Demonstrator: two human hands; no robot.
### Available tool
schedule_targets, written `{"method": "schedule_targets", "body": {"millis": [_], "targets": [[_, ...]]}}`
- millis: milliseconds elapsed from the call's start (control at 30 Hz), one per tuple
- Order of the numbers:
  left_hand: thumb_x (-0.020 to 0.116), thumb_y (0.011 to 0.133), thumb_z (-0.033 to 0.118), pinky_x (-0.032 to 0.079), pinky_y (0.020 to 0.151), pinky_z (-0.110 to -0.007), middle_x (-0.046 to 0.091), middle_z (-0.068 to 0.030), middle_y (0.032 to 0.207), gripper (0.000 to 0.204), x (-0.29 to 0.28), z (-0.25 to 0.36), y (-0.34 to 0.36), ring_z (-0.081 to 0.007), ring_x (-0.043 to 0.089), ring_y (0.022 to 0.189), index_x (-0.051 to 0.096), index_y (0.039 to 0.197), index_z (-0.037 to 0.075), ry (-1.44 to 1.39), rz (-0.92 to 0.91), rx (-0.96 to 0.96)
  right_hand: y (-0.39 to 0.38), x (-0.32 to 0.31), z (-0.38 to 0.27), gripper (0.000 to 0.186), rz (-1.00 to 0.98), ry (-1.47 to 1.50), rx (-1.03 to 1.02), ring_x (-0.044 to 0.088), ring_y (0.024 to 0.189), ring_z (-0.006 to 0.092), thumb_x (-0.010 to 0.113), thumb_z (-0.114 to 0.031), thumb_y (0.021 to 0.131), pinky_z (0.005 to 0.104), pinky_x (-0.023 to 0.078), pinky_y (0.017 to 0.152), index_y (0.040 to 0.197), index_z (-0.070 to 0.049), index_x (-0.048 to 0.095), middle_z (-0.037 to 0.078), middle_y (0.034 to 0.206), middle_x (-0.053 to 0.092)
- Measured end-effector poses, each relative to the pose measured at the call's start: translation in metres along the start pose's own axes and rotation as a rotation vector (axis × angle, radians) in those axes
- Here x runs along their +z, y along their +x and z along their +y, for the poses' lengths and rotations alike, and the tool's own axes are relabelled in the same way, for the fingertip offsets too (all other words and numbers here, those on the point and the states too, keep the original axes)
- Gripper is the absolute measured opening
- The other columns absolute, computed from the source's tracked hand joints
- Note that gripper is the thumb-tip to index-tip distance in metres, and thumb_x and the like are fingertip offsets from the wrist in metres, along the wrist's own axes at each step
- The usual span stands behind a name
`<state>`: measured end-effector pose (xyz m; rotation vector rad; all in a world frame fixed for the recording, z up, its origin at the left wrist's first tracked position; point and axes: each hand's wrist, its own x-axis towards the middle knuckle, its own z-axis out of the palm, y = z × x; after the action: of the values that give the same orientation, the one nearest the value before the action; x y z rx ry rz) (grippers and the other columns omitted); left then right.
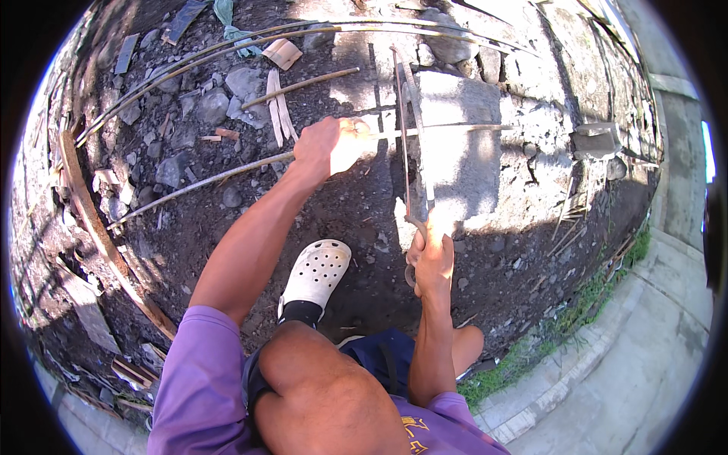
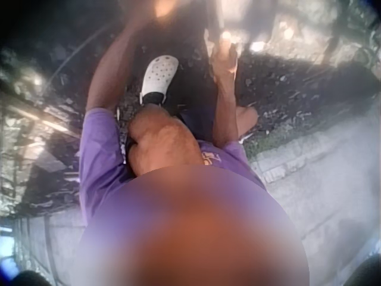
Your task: The person uses a hacksaw to cut a metal rod placed on a concrete block. They repeatedly reposition the rod and saw to make multiple cuts, then remove the cut pieces.
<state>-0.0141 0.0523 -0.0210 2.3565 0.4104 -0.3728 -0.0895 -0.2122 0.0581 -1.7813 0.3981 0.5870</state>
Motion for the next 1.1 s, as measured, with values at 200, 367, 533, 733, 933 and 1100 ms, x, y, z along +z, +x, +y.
{"method": "schedule_targets", "body": {"millis": [200, 367, 533, 733, 933, 1100], "targets": [[0.07, 0.09, 0.035, 0.058, 0.072, -0.051, 0.074, -0.0241, 0.091, 0.036, -0.003, 0.005, -0.004, -0.0462, 0.074, 0.088, 0.076, 0.102, 0.002, -0.003, 0.019, -0.001, 0.001, 0.0, 0.002, 0.07, 0.039, -0.077, 0.023, 0.039, 0.054, 0.0078, 0.049, -0.067, 0.105, 0.0303, 0.028, 0.049, 0.066, -0.01, 0.048, -0.004, 0.058, 0.042], [0.066, 0.093, 0.04, 0.058, 0.075, -0.052, 0.075, -0.0234, 0.092, 0.039, -0.011, 0.012, -0.01, -0.0462, 0.074, 0.088, 0.077, 0.102, 0.005, 0.022, 0.03, 0.024, -0.006, 0.005, -0.014, 0.064, 0.128, -0.395, -0.066, 0.034, 0.064, 0.0144, 0.053, -0.054, 0.109, 0.0384, 0.036, 0.057, 0.082, 0.004, 0.06, 0.008, 0.061, 0.041], [0.054, 0.098, 0.043, 0.059, 0.077, -0.052, 0.076, -0.0217, 0.088, 0.042, -0.007, 0.036, -0.013, -0.0434, 0.075, 0.086, 0.08, 0.098, 0.01, 0.02, 0.091, -0.023, -0.02, 0.017, -0.033, 0.055, 0.163, -0.493, -0.173, 0.033, 0.068, 0.0199, 0.054, -0.045, 0.111, 0.042, 0.041, 0.06, 0.095, 0.008, 0.063, 0.016, 0.065, 0.039], [0.043, 0.1, 0.042, 0.06, 0.081, -0.051, 0.073, -0.0272, 0.084, 0.056, -0.004, 0.054, -0.005, -0.0478, 0.074, 0.085, 0.079, 0.086, 0.002, -0.042, 0.069, -0.055, -0.026, 0.01, -0.016, 0.059, 0.173, -0.555, -0.14, 0.035, 0.067, 0.0198, 0.051, -0.049, 0.111, 0.042, 0.04, 0.06, 0.096, 0.008, 0.064, 0.014, 0.065, 0.042], [0.059, 0.089, 0.042, 0.061, 0.071, -0.048, 0.075, -0.021, 0.08, 0.039, 0.015, 0.04, 0.0, -0.0413, 0.076, 0.077, 0.079, 0.081, 0.009, -0.009, 0.198, -0.03, -0.069, -0.012, -0.027, 0.06, 0.104, -0.465, 0.007, 0.038, 0.063, 0.0186, 0.051, -0.047, 0.111, 0.0412, 0.038, 0.059, 0.089, 0.008, 0.061, 0.011, 0.064, 0.037], [0.079, 0.077, 0.035, 0.06, 0.073, -0.044, 0.073, -0.0112, 0.08, 0.022, 0.021, 0.039, -0.008, -0.0353, 0.075, 0.082, 0.077, 0.091, 0.019, 0.055, 0.266, 0.034, 0.007, 0.024, -0.046, 0.066, 0.112, -0.555, -0.294, 0.036, 0.062, 0.0182, 0.048, -0.047, 0.112, 0.0436, 0.034, 0.059, 0.083, 0.011, 0.059, 0.01, 0.06, 0.038]]}}
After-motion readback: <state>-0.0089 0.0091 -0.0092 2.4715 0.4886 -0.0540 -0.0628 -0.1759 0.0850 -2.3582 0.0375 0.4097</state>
